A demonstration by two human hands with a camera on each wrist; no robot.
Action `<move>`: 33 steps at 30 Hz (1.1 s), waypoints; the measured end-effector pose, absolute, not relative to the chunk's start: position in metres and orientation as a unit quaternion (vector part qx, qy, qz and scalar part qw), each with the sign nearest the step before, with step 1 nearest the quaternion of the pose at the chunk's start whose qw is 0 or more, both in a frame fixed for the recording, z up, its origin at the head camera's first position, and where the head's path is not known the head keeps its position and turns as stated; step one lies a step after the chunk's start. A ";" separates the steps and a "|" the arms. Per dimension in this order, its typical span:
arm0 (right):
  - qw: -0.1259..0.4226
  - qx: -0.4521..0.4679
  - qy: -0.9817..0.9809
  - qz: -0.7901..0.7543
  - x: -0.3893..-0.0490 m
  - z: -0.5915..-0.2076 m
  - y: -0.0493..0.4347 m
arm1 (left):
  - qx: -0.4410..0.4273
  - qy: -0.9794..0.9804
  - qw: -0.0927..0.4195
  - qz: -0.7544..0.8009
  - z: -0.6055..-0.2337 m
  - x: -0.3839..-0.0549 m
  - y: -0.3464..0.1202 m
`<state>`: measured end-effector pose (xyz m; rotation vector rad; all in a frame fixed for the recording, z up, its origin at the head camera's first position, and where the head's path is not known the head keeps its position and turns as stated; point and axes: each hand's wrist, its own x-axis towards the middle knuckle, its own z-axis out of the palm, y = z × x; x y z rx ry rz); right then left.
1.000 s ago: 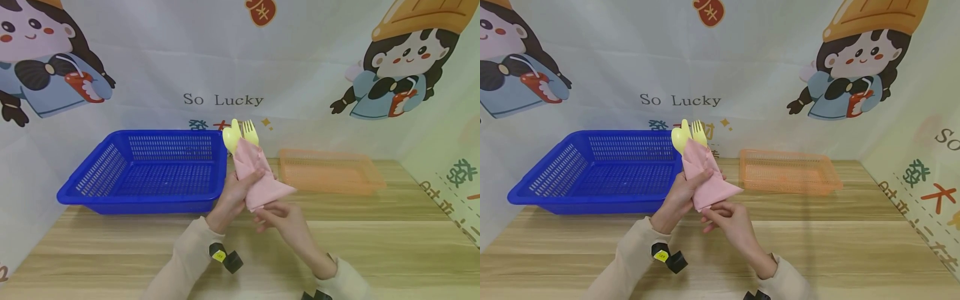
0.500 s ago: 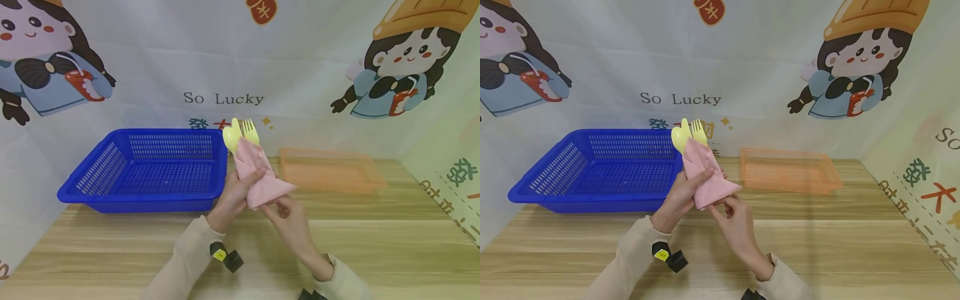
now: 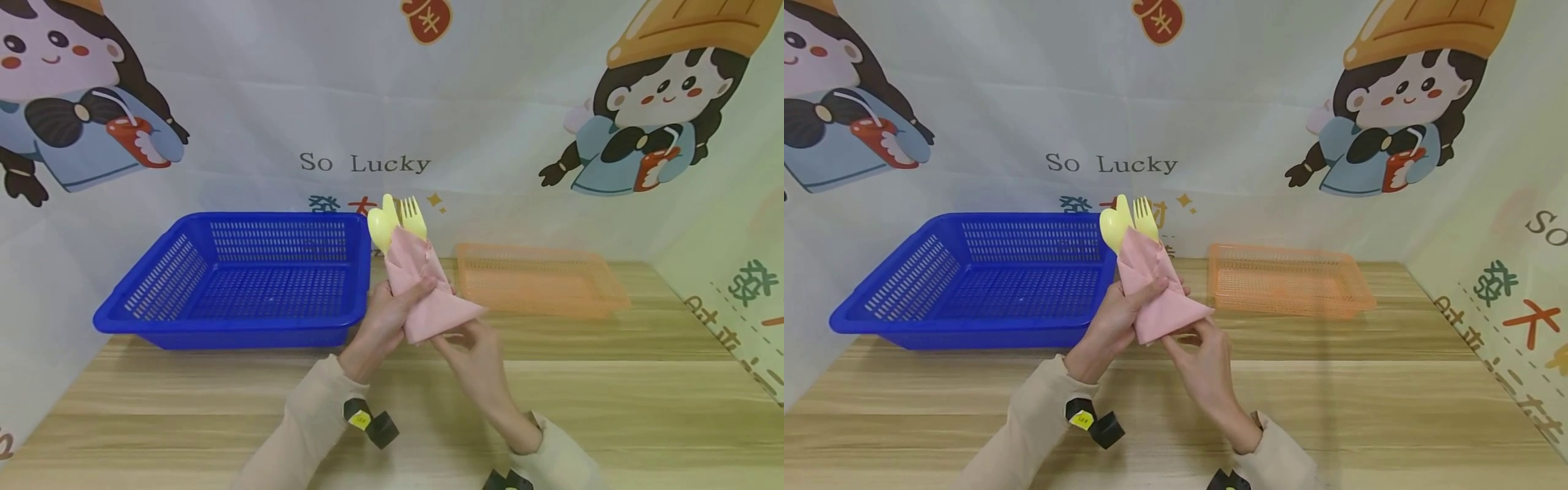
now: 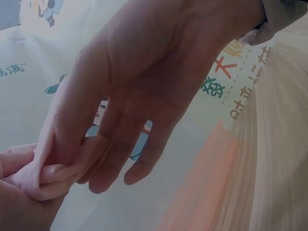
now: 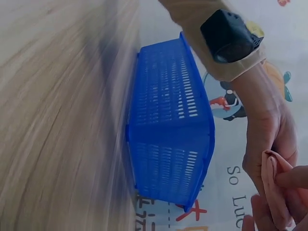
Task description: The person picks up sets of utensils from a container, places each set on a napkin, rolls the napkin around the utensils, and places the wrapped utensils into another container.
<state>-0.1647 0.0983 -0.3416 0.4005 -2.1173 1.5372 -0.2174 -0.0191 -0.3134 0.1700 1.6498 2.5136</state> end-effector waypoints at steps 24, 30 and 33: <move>0.077 0.103 -0.704 0.699 -0.170 -0.344 0.103 | 0.003 0.611 0.051 0.790 -0.325 -0.220 -0.017; 0.058 0.127 -0.696 0.704 -0.167 -0.343 0.105 | -0.018 0.581 0.016 0.814 -0.326 -0.221 -0.015; 0.051 0.112 -0.698 0.705 -0.168 -0.341 0.104 | -0.026 0.574 0.007 0.819 -0.327 -0.221 -0.013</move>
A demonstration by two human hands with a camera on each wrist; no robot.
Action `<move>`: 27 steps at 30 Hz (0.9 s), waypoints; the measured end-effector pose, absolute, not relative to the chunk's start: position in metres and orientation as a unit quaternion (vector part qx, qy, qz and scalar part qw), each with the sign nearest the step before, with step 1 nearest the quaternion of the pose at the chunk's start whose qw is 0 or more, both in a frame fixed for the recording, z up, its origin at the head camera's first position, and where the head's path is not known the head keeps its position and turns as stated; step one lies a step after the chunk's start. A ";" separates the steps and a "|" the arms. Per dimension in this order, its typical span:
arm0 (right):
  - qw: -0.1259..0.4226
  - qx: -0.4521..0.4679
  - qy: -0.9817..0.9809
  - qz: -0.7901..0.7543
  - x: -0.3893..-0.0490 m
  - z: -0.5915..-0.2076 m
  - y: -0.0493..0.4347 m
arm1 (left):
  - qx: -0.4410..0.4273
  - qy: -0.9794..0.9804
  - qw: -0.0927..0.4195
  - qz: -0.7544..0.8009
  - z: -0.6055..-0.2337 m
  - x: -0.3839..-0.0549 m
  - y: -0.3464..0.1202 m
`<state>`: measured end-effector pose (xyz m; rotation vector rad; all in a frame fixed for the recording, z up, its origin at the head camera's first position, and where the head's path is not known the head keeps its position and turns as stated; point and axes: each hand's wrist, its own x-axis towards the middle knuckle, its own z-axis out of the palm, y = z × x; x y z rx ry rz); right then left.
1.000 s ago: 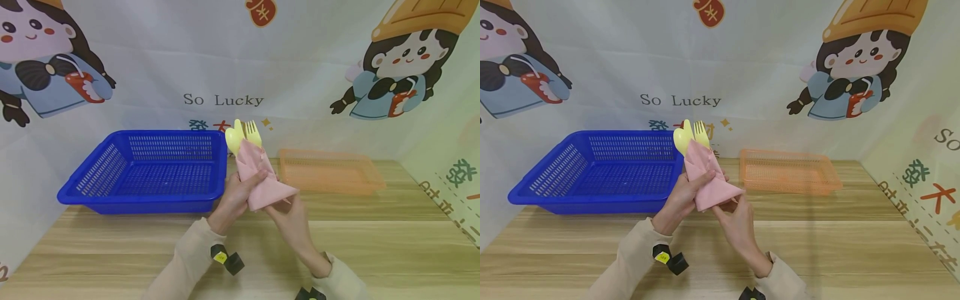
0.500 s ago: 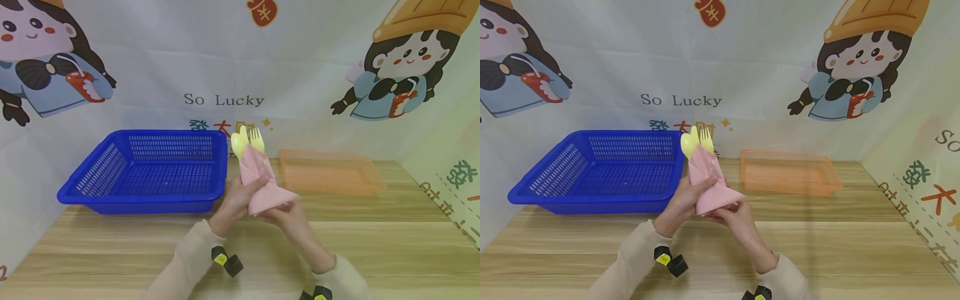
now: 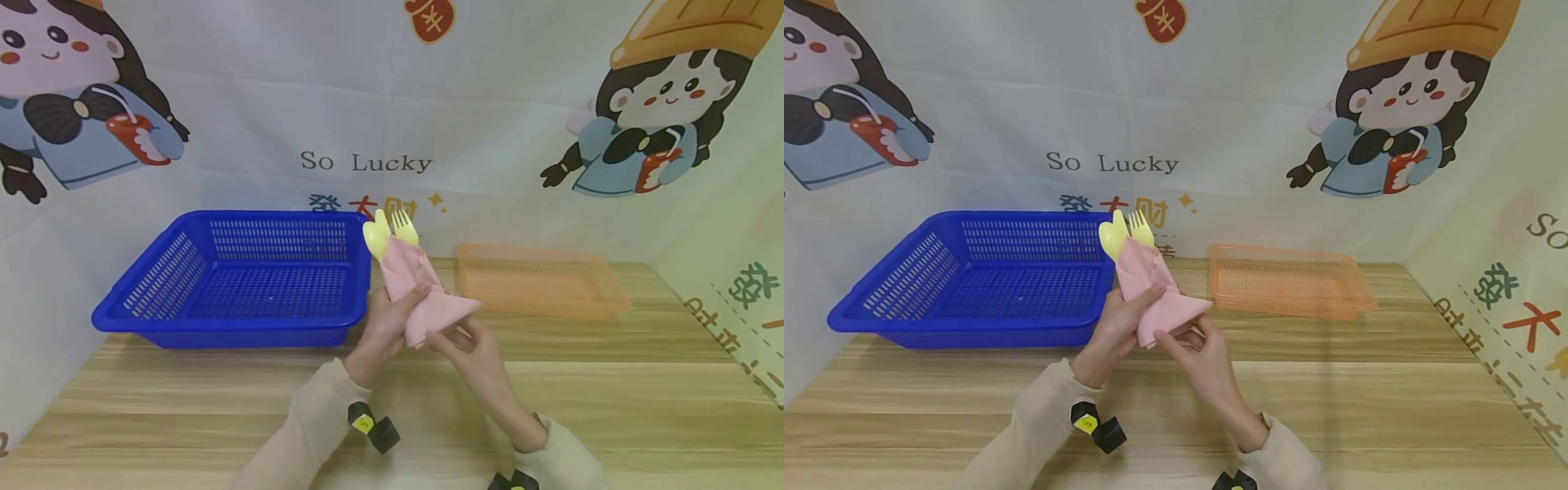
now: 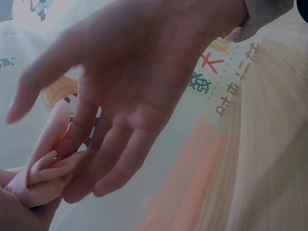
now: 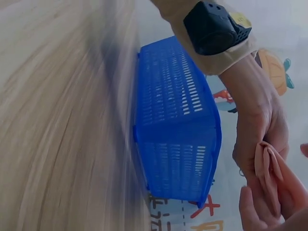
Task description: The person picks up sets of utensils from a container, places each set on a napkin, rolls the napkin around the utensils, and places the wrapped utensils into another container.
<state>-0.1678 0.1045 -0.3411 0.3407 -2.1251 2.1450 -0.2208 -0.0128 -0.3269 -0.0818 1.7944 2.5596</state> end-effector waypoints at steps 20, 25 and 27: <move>-0.025 0.040 -0.699 0.714 -0.176 -0.337 0.119 | 0.011 0.630 0.079 0.773 -0.324 -0.217 -0.018; -0.035 0.033 -0.706 0.707 -0.176 -0.339 0.119 | 0.010 0.652 0.093 0.753 -0.325 -0.218 -0.021; -0.044 0.039 -0.708 0.704 -0.176 -0.340 0.120 | 0.010 0.654 0.102 0.750 -0.326 -0.218 -0.022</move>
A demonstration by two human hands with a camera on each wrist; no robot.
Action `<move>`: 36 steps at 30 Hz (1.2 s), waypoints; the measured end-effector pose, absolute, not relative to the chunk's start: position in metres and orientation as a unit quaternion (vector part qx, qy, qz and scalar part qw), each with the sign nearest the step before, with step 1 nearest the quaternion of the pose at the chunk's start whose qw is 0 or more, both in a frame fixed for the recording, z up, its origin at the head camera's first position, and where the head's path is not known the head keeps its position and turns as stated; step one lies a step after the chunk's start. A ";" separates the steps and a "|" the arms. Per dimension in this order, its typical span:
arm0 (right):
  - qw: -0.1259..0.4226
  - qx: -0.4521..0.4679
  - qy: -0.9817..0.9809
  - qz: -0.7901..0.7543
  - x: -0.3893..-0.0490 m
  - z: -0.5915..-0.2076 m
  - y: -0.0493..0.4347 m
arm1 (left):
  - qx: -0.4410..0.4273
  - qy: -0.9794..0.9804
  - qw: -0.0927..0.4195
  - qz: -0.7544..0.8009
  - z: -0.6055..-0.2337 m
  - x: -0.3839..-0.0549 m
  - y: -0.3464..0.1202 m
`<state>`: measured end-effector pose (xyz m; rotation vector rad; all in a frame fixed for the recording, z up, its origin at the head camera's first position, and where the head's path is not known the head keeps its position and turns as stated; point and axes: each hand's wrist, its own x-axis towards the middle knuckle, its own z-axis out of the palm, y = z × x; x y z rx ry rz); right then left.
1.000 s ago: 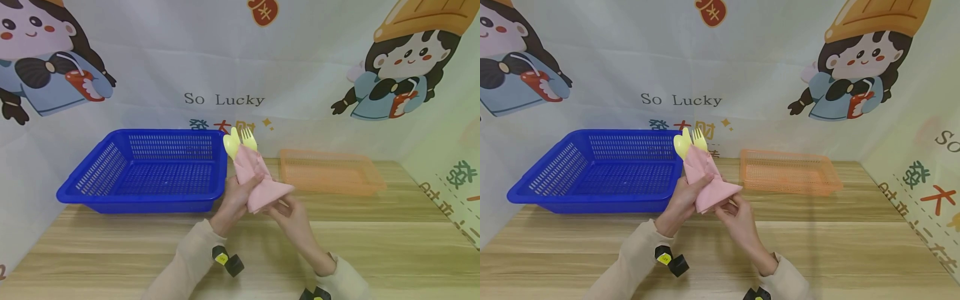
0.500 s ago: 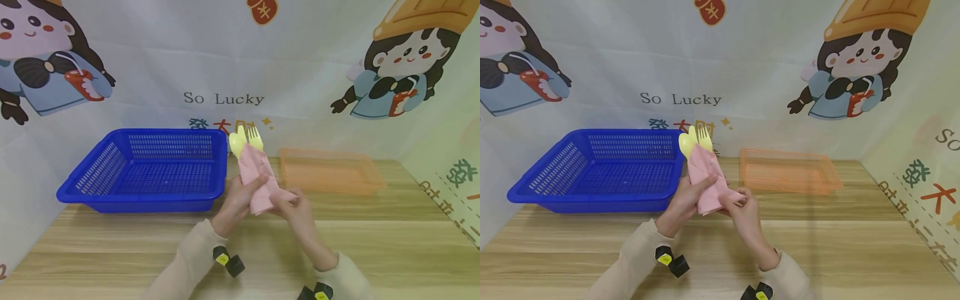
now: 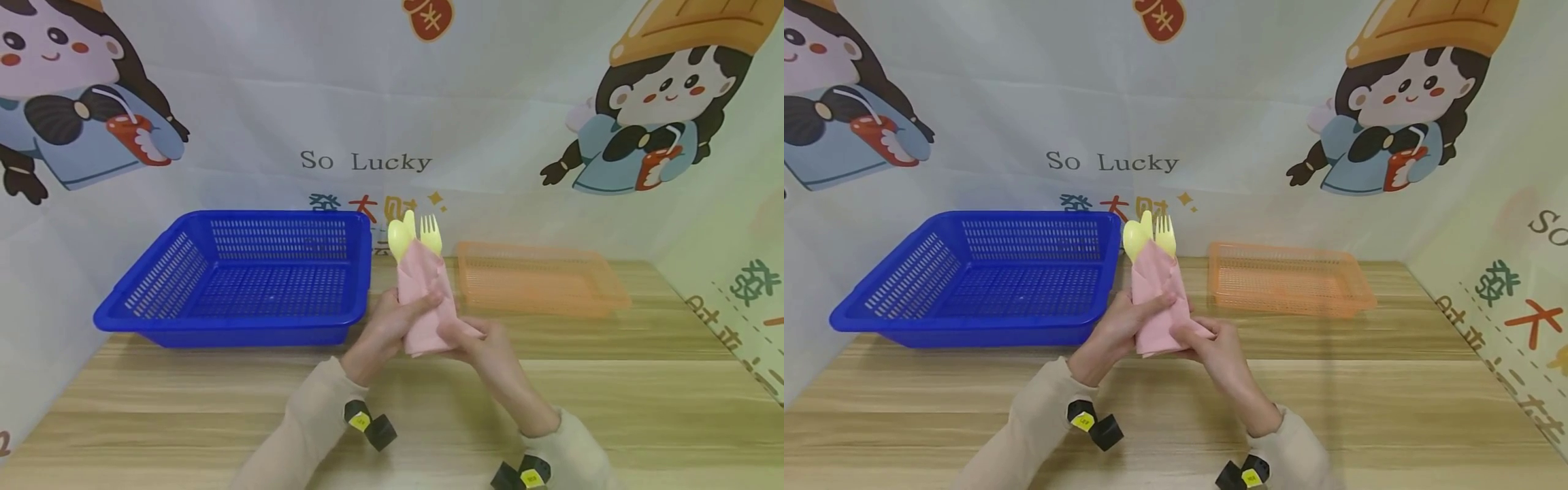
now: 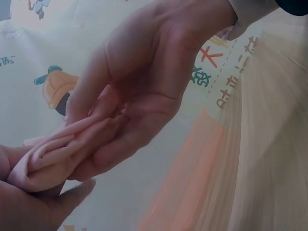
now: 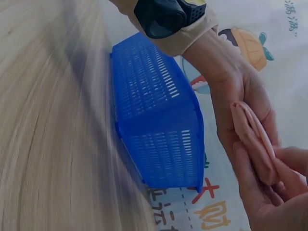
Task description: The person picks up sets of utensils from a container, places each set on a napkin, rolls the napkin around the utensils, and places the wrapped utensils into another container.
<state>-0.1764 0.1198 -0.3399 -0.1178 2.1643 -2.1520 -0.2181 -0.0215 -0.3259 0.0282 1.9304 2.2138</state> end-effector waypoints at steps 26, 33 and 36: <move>-0.044 0.015 0.755 -0.654 -0.173 -0.336 0.120 | 0.109 0.707 0.125 0.688 -0.337 -0.201 -0.028; -0.079 0.004 0.782 -0.619 -0.174 -0.333 0.124 | 0.123 0.663 0.111 0.730 -0.341 -0.205 -0.030; -0.130 -0.019 0.781 -0.610 -0.174 -0.334 0.124 | 0.110 0.651 0.105 0.744 -0.339 -0.206 -0.030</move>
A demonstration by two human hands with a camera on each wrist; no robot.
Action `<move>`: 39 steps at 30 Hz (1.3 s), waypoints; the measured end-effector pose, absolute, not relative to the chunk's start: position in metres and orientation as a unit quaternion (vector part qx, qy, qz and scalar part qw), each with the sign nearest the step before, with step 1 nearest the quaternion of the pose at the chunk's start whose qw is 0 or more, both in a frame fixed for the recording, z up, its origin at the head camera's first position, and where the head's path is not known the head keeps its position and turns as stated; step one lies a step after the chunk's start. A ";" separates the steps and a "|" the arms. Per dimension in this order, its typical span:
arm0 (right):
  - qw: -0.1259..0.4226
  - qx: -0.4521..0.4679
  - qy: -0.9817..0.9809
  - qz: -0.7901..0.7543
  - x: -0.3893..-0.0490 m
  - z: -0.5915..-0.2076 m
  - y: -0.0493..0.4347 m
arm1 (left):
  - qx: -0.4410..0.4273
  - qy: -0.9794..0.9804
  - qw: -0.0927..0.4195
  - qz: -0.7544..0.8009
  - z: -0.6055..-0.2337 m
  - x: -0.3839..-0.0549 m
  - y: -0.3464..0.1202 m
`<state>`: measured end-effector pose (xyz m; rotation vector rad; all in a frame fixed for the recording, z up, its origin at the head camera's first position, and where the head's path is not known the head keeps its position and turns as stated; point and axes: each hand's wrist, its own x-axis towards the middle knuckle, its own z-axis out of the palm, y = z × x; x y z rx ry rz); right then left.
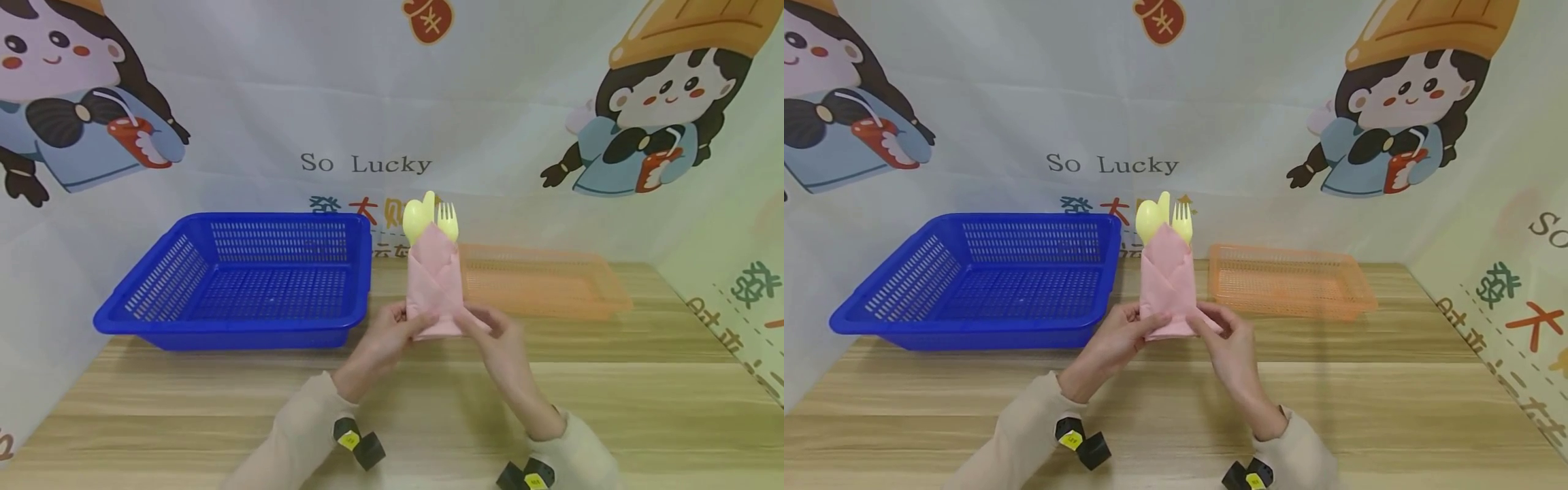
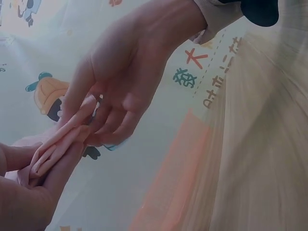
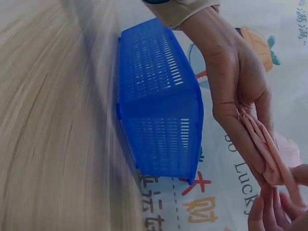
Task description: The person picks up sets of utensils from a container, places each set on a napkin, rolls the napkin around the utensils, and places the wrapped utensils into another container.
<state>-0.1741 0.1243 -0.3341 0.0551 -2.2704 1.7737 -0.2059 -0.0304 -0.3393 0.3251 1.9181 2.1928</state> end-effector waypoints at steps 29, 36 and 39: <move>0.419 0.159 -0.814 0.369 -0.177 -0.341 0.114 | 0.031 0.642 0.038 0.765 -0.336 -0.207 -0.018; 0.285 0.087 -0.810 0.506 -0.177 -0.336 0.119 | 0.037 0.662 0.049 0.747 -0.336 -0.207 -0.020; 0.226 0.060 -0.803 0.548 -0.176 -0.334 0.121 | 0.042 0.663 0.054 0.745 -0.336 -0.207 -0.021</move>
